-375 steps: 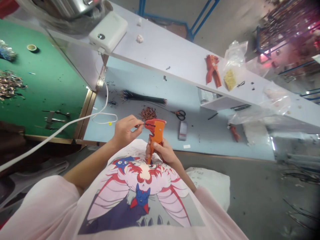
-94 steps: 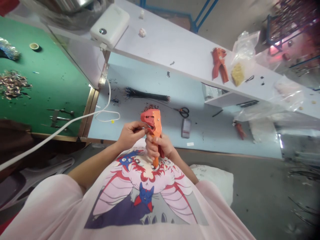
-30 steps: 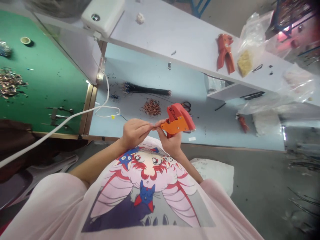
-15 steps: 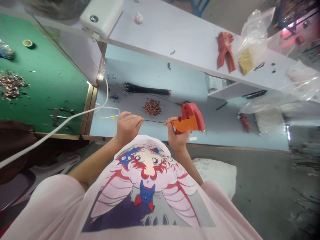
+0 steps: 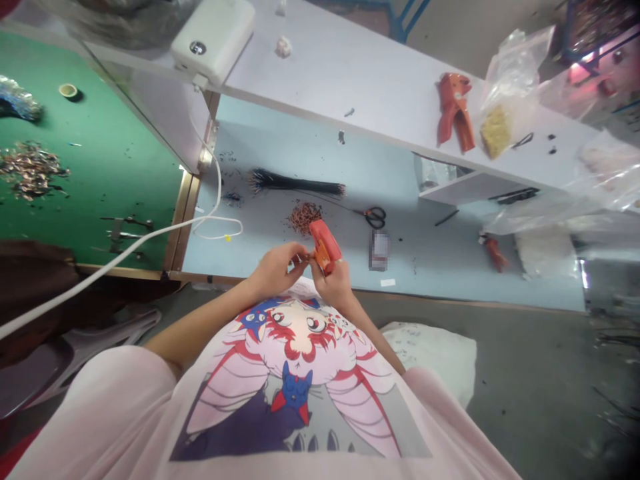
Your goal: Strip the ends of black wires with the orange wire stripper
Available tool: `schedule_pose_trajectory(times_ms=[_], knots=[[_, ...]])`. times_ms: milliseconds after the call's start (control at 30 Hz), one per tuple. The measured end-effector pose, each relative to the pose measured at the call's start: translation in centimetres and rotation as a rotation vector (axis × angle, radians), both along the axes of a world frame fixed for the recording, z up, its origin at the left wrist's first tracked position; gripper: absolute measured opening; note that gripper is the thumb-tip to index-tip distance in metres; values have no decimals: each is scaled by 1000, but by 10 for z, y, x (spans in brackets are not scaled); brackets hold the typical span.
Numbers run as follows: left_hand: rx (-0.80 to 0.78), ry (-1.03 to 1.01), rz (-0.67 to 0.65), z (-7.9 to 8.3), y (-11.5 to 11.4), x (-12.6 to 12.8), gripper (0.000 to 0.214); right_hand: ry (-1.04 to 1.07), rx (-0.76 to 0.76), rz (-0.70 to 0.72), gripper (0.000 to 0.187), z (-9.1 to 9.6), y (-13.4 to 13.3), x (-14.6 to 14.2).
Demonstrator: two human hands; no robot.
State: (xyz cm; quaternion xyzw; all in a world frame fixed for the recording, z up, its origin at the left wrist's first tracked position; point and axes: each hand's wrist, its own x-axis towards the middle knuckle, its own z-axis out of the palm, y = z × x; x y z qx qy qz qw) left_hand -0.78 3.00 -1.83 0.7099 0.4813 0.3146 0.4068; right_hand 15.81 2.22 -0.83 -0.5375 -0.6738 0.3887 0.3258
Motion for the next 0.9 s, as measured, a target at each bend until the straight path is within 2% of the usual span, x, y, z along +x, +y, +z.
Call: schedule_pose_trajectory(times_ms=[133,300,400,533,600,733,900], knots=[[-92,-33,37,1,0,1,9,16,6,-14,8,2,3,0],[-17,48,62,0,3,-5,6,83,-46,-88,5,7,4,0],[5,-20,177,1,3,-10,6,256,-170,-135,9,7,4,2],[64,-102,303,4,4,-15,3,513,-425,-193,22,8,3,11],[110,-104,328,7,5,-17,3,556,-537,-124,25,10,1,17],[199,-82,343,11,6,-19,4,609,-701,117,27,14,-5,23],[317,-100,287,18,6,-21,6,707,-791,228,32,16,-10,22]])
